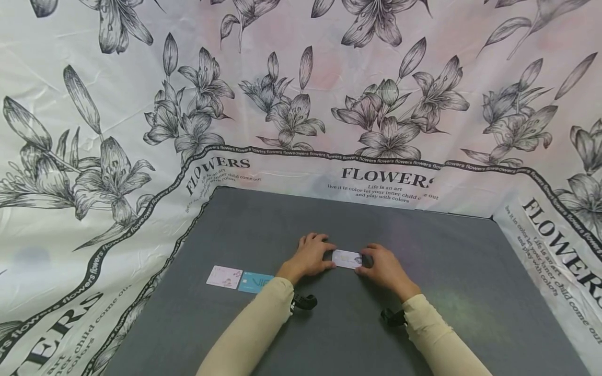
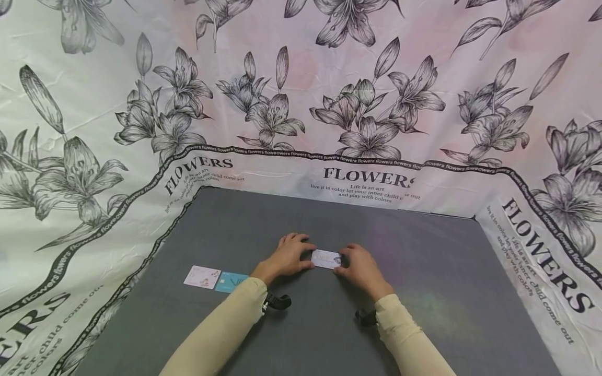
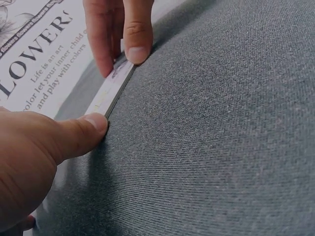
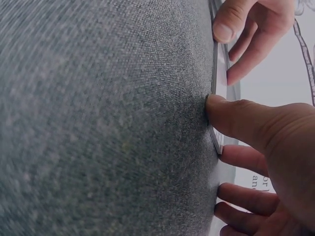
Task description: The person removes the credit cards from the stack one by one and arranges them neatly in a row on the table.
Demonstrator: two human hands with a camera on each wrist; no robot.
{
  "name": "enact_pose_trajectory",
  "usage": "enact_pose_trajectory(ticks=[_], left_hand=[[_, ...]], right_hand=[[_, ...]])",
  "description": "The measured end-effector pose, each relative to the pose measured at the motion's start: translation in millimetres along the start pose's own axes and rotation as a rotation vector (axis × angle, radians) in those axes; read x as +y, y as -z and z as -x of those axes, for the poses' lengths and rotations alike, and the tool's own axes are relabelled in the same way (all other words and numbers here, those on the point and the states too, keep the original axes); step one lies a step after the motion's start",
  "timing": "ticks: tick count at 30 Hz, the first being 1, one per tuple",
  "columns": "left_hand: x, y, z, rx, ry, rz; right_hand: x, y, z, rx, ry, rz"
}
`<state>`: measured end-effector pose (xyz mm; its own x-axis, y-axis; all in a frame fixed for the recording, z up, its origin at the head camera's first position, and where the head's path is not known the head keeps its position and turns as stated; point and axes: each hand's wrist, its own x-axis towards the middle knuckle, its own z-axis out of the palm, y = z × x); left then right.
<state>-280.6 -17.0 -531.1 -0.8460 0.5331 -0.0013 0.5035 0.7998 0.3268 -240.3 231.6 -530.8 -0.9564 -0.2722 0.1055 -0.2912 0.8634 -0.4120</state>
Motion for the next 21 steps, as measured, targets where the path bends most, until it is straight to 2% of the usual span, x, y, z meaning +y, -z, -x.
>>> enact_pose_trajectory(ticks=[21], left_hand=[[-7.7, -0.5, 0.2, 0.017, -0.019, 0.049]], right_hand=[[0.5, -0.5, 0.7, 0.031, 0.014, -0.026]])
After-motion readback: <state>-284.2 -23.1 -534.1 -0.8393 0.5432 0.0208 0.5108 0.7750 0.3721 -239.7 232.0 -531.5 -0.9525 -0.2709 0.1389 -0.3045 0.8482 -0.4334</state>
